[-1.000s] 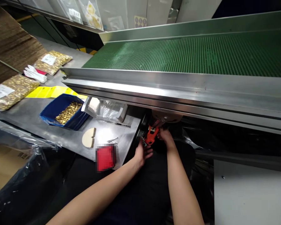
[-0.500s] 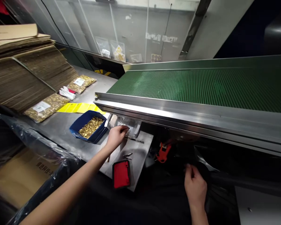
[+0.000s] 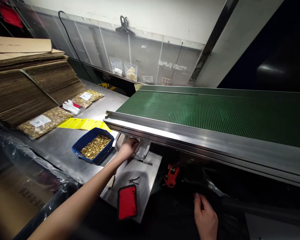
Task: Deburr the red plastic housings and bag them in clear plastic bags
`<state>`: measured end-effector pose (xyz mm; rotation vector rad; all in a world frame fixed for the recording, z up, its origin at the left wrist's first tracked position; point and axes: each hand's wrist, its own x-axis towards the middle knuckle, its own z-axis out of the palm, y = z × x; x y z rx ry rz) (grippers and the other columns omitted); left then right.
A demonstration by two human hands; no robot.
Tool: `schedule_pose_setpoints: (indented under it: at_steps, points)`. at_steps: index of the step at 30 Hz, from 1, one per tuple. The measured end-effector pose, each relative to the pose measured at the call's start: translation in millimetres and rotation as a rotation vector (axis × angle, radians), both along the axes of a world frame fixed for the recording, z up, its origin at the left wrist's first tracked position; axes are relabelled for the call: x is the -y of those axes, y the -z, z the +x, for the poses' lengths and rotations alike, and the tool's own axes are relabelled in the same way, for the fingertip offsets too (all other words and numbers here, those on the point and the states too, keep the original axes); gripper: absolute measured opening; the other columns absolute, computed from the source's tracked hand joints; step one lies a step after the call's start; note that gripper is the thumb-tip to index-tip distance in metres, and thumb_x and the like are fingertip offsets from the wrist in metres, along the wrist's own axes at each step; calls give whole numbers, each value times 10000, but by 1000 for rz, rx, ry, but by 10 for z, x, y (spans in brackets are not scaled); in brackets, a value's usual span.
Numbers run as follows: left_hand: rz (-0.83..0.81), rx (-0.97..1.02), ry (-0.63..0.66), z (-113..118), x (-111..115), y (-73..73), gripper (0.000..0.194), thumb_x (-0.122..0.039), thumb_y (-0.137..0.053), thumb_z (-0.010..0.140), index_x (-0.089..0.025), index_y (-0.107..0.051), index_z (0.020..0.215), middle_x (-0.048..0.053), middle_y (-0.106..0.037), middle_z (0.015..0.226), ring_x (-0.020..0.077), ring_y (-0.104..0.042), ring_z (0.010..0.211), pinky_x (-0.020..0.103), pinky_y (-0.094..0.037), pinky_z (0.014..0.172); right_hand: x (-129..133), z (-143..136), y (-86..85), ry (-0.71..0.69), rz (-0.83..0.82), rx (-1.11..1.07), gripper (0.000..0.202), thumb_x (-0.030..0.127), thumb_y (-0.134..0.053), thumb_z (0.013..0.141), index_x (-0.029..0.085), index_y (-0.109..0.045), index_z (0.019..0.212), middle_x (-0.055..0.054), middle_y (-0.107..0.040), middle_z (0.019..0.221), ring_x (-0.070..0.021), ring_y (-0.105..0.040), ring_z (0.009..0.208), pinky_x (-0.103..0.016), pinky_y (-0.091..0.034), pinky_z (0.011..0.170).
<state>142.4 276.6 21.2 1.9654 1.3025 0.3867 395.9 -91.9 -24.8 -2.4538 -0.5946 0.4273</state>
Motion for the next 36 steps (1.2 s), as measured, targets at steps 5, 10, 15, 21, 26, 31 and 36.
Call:
schedule_pose_setpoints:
  at_steps: [5, 10, 15, 21, 26, 31, 36]
  points:
    - [-102, 252, -47, -178, 260, -219, 250, -374, -598, 927, -159, -721, 901, 59, -736, 854, 225, -678, 843, 333, -514, 788, -301, -462, -208, -34, 212, -29, 484, 646, -499, 922, 231, -740, 979, -68, -759, 858, -265, -716, 789, -350, -537, 752]
    - [-300, 478, 15, -99, 644, -488, 410, -545, -589, 885, -153, -710, 869, 38, -702, 755, 162, -606, 640, 257, -450, 590, -1250, -1384, -754, -459, 442, -96, 345, 485, -553, 972, 228, -681, 1163, -98, -723, 1145, -248, -696, 1041, -331, -557, 892]
    - [-413, 550, 87, -60, 967, -603, 384, -521, -652, 862, -151, -754, 880, 74, -743, 828, 203, -667, 756, 288, -515, 687, -1716, -1580, -976, -483, 359, -169, 336, 440, -499, 997, 233, -673, 1196, -104, -747, 1106, -285, -709, 1043, -383, -544, 902]
    - [-308, 429, 53, -145, 1520, -605, 240, -418, -637, 930, -213, -734, 1008, 57, -757, 1011, 237, -681, 968, 337, -502, 876, -1151, -1241, -733, -228, 454, -703, 434, 584, -621, 915, 163, -721, 944, -92, -745, 842, -229, -718, 755, -300, -557, 685]
    - [-412, 350, 372, 140, 2053, -610, 254, -272, -801, 794, -237, -665, 1005, 11, -707, 1003, 209, -645, 917, 296, -479, 805, -706, -1032, -717, -244, 371, -650, 502, 660, -714, 817, 162, -662, 776, -28, -657, 682, -172, -601, 628, -250, -444, 567]
    - [-167, 202, 425, 201, 1976, -469, 143, -119, -544, 856, -229, -501, 775, 0, -599, 800, 184, -558, 730, 303, -399, 674, -375, -852, -766, -257, 52, -275, 494, 635, -647, 877, 211, -560, 640, 11, -572, 598, -151, -499, 572, -251, -343, 545]
    - [7, 90, 328, 130, 1971, -414, 202, -104, -504, 803, -256, -472, 931, 25, -580, 934, 216, -570, 824, 311, -403, 698, -302, -984, -928, -324, 8, -59, 522, 561, -534, 967, 221, -366, 608, 30, -473, 593, -133, -410, 563, -253, -300, 557]
